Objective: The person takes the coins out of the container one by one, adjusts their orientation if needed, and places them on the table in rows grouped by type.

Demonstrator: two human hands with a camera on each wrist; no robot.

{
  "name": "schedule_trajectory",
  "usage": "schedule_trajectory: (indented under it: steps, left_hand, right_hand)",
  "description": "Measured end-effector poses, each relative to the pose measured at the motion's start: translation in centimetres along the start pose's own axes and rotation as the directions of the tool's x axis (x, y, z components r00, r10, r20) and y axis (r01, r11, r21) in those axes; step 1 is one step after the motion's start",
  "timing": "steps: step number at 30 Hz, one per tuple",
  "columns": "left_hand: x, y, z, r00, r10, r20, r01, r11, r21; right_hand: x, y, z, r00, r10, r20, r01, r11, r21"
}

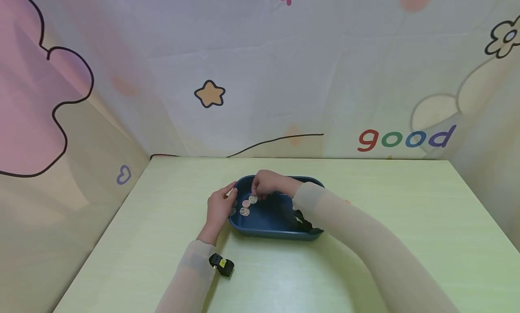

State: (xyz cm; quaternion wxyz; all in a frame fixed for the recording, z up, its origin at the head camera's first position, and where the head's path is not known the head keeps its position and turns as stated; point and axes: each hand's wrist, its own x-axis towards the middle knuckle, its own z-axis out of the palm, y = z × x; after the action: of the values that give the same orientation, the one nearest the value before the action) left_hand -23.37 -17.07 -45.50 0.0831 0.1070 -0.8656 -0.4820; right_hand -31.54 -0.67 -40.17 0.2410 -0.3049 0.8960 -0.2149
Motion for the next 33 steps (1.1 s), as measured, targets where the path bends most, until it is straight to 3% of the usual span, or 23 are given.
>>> schedule_trajectory:
  steps: [16,33]
  left_hand:
    - [-0.3,0.4,0.0,1.0,0.018,-0.009,-0.018,1.0,0.024]
    - [-0.2,0.3,-0.1,1.0,0.002,-0.001,-0.002,1.0,0.03]
  right_hand:
    - [-3.5,-0.7,-2.7,0.998,-0.054,-0.023,0.054,0.998,0.017]
    - [-8.6,1.9,-3.5,0.993,-0.081,-0.082,0.089,0.992,0.092]
